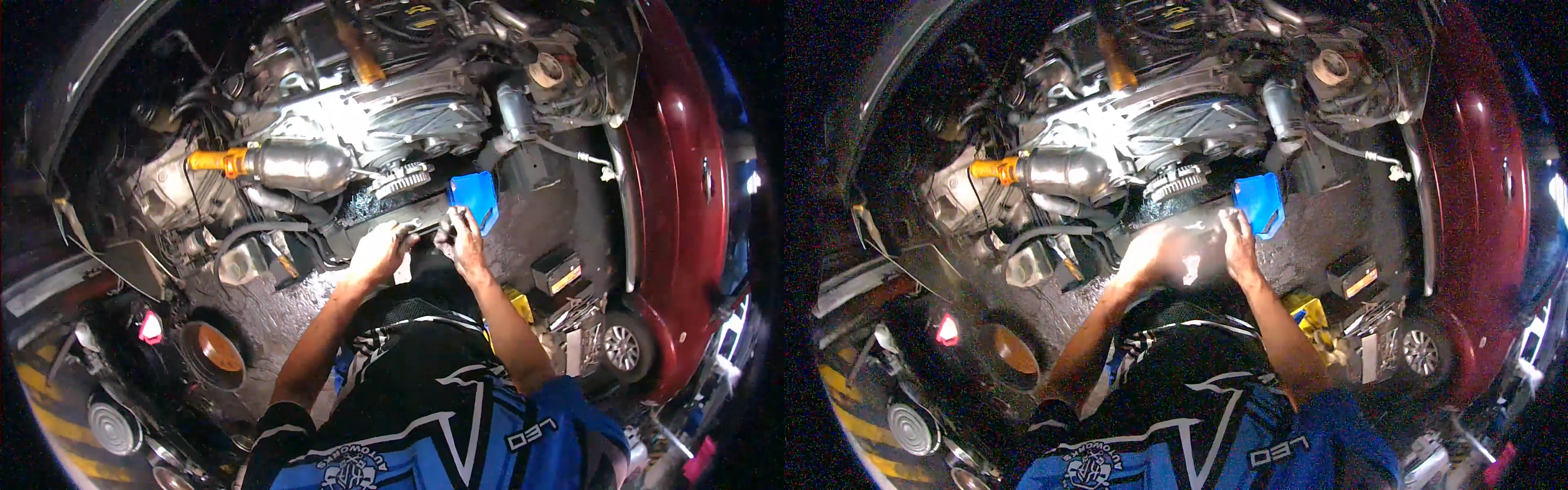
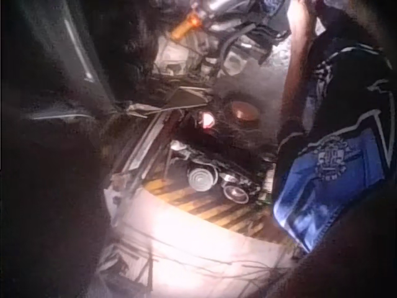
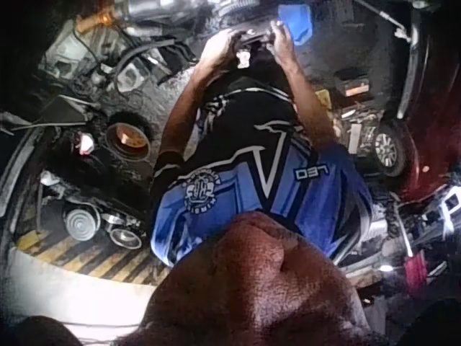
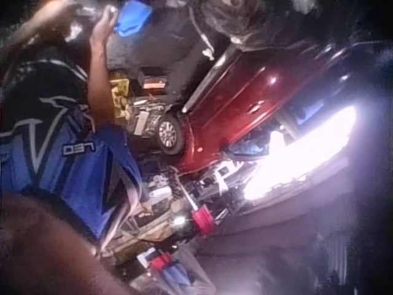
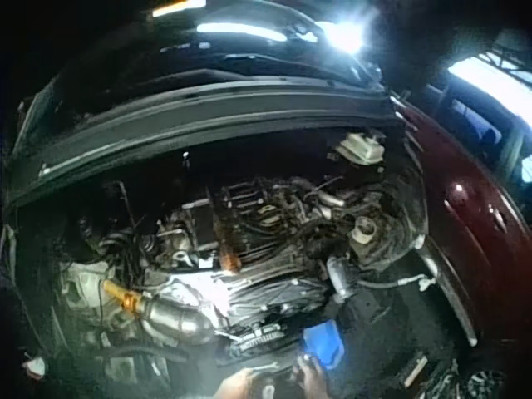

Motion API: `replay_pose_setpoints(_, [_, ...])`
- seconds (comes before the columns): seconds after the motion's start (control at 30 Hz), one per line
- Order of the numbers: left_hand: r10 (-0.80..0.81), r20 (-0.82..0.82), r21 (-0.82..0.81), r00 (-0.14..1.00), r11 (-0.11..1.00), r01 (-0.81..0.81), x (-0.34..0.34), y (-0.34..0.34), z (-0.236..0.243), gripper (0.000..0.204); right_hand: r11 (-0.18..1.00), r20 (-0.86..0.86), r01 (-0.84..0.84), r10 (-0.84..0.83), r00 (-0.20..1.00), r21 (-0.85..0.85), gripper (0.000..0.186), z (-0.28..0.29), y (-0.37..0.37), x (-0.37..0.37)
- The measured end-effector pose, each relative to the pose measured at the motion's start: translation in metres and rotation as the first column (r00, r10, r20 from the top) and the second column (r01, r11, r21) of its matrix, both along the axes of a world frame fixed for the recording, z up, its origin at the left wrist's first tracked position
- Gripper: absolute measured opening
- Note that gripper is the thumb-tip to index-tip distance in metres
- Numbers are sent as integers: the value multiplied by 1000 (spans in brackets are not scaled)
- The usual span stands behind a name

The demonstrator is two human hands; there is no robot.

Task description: The person picks up a fan blade and a small component from a tray, wipes the component with a cloth, and uses a wrench to tighten several bolts on the engine block.

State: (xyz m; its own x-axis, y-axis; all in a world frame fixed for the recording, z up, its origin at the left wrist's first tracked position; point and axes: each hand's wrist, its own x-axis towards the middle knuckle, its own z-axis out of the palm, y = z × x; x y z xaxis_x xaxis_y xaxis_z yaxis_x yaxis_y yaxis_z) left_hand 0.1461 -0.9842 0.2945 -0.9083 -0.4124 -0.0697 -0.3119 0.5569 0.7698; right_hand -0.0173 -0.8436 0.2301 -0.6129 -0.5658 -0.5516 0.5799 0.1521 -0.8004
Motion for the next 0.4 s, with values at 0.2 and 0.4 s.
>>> replay_pose_setpoints(0.2, [236,175,-121,956,969,-217,-26,-34,35,31,915,-467,-109,297,833,388,31,-58,3,-54])
replay_pose_setpoints(0.4, [312,247,-47,918,950,-310,-1,-31,22,36,786,-45,-178,253,966,593,49,-187,11,-59])
